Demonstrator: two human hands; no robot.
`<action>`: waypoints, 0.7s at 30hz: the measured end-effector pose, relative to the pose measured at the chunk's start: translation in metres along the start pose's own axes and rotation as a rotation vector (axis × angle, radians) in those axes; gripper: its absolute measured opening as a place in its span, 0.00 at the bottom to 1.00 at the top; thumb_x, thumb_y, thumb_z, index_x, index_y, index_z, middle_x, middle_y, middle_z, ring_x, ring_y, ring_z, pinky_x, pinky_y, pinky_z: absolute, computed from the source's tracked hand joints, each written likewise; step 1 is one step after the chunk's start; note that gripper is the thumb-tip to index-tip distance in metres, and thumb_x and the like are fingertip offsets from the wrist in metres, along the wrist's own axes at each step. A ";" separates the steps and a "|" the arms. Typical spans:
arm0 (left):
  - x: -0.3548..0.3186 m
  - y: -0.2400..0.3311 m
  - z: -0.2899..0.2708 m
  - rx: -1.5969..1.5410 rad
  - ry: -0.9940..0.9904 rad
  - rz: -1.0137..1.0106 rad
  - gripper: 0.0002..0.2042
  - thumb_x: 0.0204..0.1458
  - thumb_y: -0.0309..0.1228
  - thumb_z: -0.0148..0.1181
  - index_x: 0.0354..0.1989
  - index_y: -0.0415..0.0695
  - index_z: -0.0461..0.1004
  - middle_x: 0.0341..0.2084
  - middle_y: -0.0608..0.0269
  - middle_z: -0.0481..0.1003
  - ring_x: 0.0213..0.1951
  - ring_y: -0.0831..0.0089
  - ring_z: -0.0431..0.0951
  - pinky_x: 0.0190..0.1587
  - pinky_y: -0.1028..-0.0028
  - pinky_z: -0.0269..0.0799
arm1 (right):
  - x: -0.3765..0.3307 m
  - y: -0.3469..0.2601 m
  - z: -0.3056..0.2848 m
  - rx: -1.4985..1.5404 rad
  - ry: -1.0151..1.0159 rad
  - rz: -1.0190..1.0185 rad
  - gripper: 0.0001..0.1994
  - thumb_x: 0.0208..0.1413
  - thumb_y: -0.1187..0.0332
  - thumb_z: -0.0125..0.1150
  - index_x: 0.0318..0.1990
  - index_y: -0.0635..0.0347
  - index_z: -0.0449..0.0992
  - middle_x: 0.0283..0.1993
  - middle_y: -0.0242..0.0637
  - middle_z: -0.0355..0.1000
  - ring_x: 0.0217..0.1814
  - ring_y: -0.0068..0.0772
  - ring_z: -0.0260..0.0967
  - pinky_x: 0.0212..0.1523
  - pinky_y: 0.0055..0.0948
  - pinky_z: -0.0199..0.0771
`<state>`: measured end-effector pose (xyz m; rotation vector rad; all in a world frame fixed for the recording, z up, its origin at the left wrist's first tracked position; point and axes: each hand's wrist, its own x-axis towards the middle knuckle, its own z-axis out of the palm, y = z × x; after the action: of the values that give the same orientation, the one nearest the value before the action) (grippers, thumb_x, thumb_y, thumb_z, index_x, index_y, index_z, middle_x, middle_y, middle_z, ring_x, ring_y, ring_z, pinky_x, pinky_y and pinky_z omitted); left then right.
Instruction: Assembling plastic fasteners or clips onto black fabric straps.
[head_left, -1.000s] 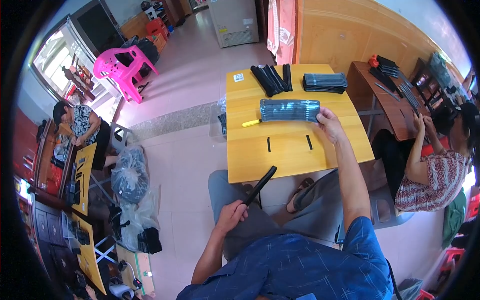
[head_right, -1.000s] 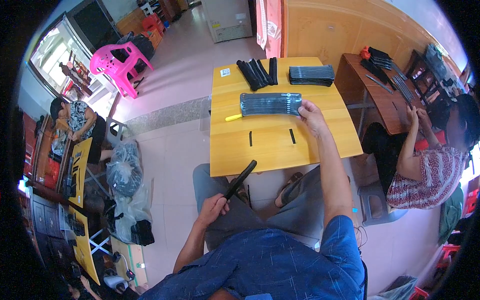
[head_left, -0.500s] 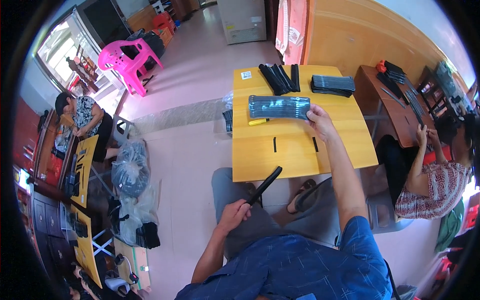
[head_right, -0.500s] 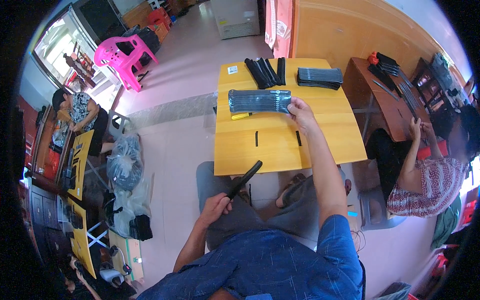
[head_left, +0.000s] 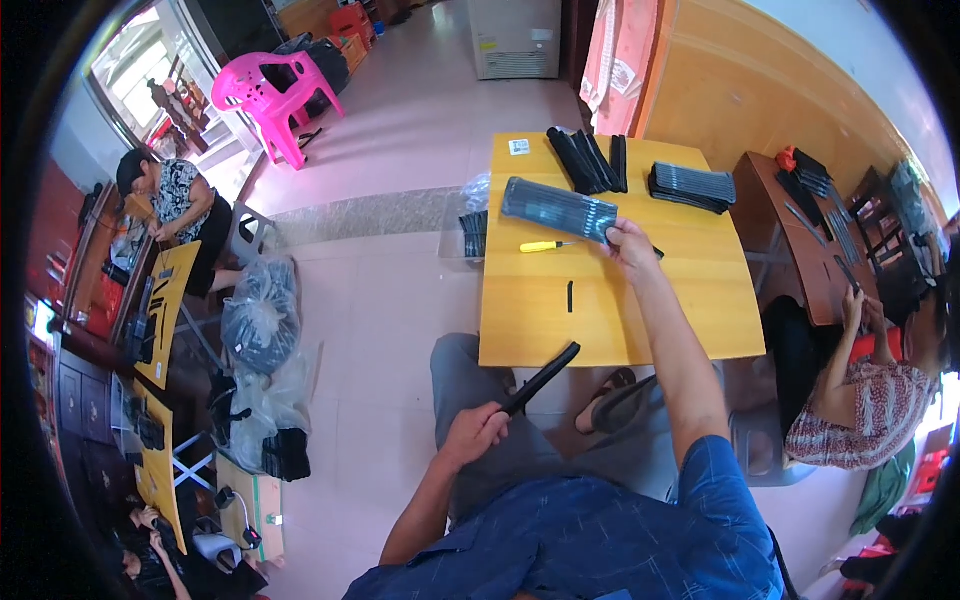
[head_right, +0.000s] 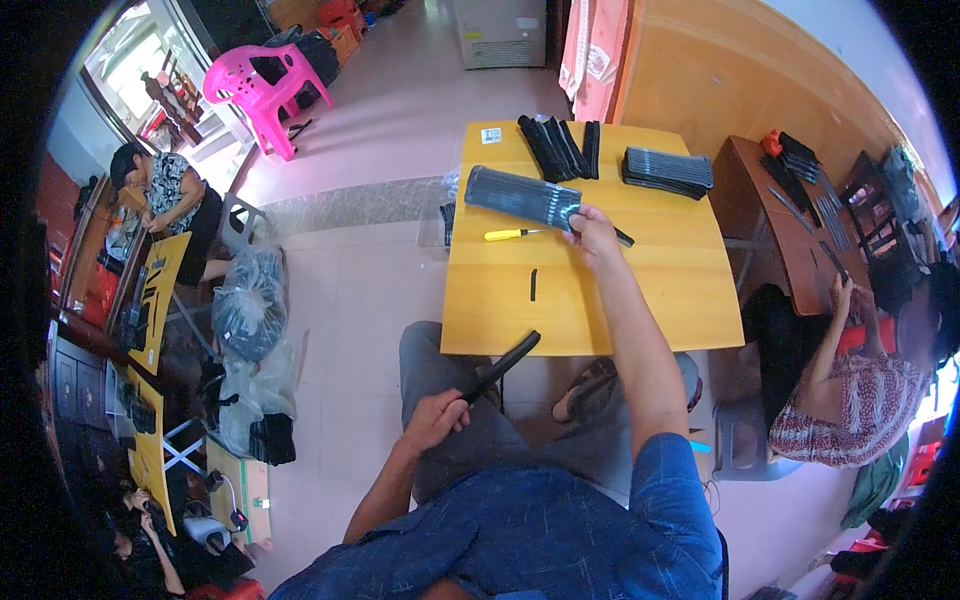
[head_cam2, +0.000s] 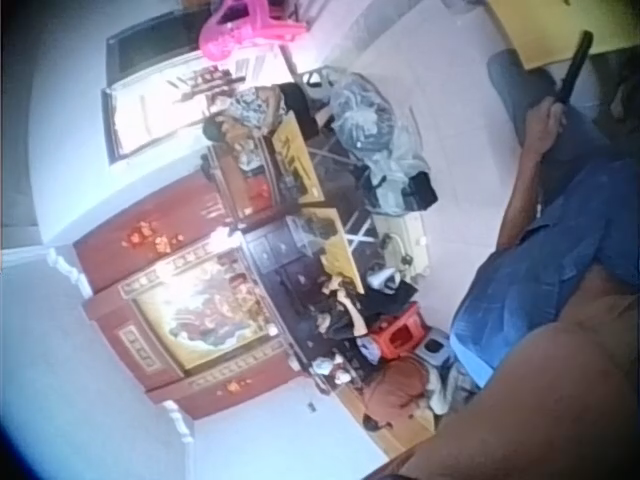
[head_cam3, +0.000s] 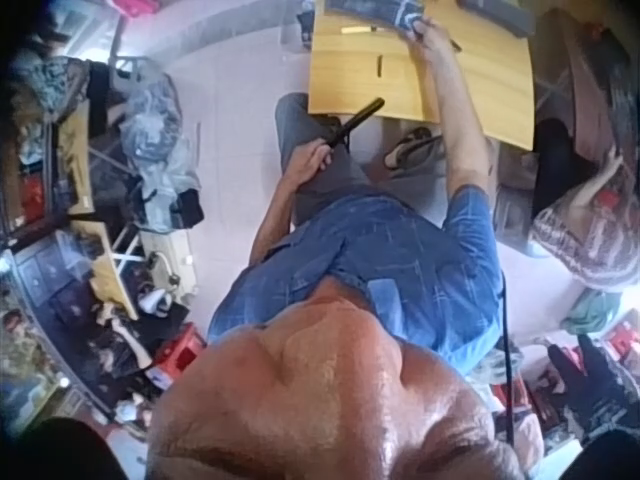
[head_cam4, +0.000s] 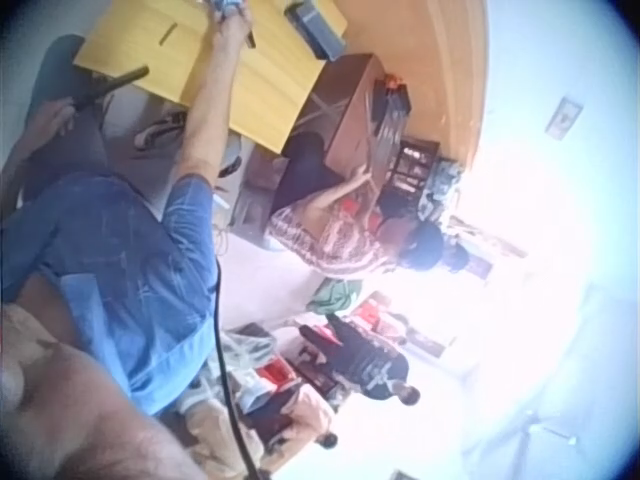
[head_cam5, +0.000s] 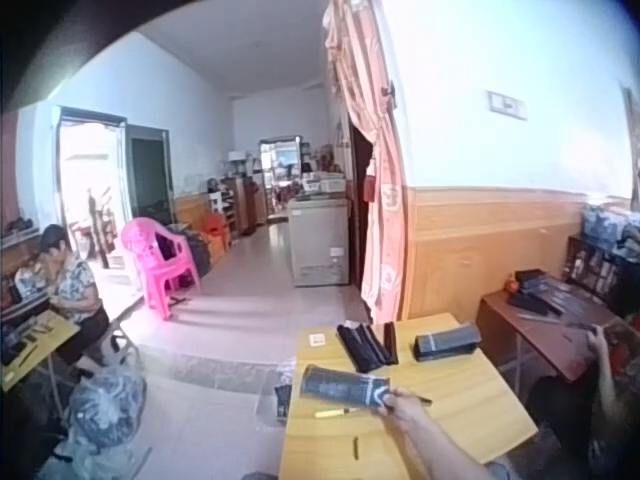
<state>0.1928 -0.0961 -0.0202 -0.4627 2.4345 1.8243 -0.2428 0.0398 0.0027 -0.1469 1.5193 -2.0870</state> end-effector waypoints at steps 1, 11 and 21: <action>0.001 0.000 0.000 0.006 -0.003 -0.004 0.13 0.68 0.35 0.51 0.34 0.40 0.76 0.23 0.63 0.79 0.24 0.74 0.80 0.32 0.72 0.76 | 0.006 0.002 0.003 0.051 0.010 0.014 0.11 0.64 0.79 0.54 0.50 0.54 0.76 0.43 0.28 0.77 0.44 0.24 0.74 0.43 0.29 0.81; -0.007 0.000 -0.004 -0.017 0.022 -0.025 0.13 0.68 0.36 0.51 0.35 0.40 0.76 0.23 0.62 0.79 0.25 0.74 0.81 0.33 0.73 0.77 | -0.006 0.025 0.073 -0.082 0.216 0.009 0.13 0.62 0.74 0.60 0.54 0.59 0.73 0.42 0.30 0.73 0.41 0.29 0.68 0.40 0.32 0.72; 0.000 0.012 -0.001 -0.043 -0.092 0.051 0.14 0.69 0.35 0.50 0.37 0.38 0.77 0.24 0.61 0.79 0.25 0.73 0.80 0.33 0.71 0.77 | -0.163 0.006 0.078 -1.059 -0.691 -0.490 0.15 0.62 0.64 0.64 0.53 0.60 0.79 0.49 0.45 0.80 0.52 0.47 0.78 0.53 0.42 0.77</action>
<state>0.1900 -0.0938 -0.0087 -0.3150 2.3725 1.8763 -0.0724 0.0521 0.0617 -1.5532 2.0224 -1.0460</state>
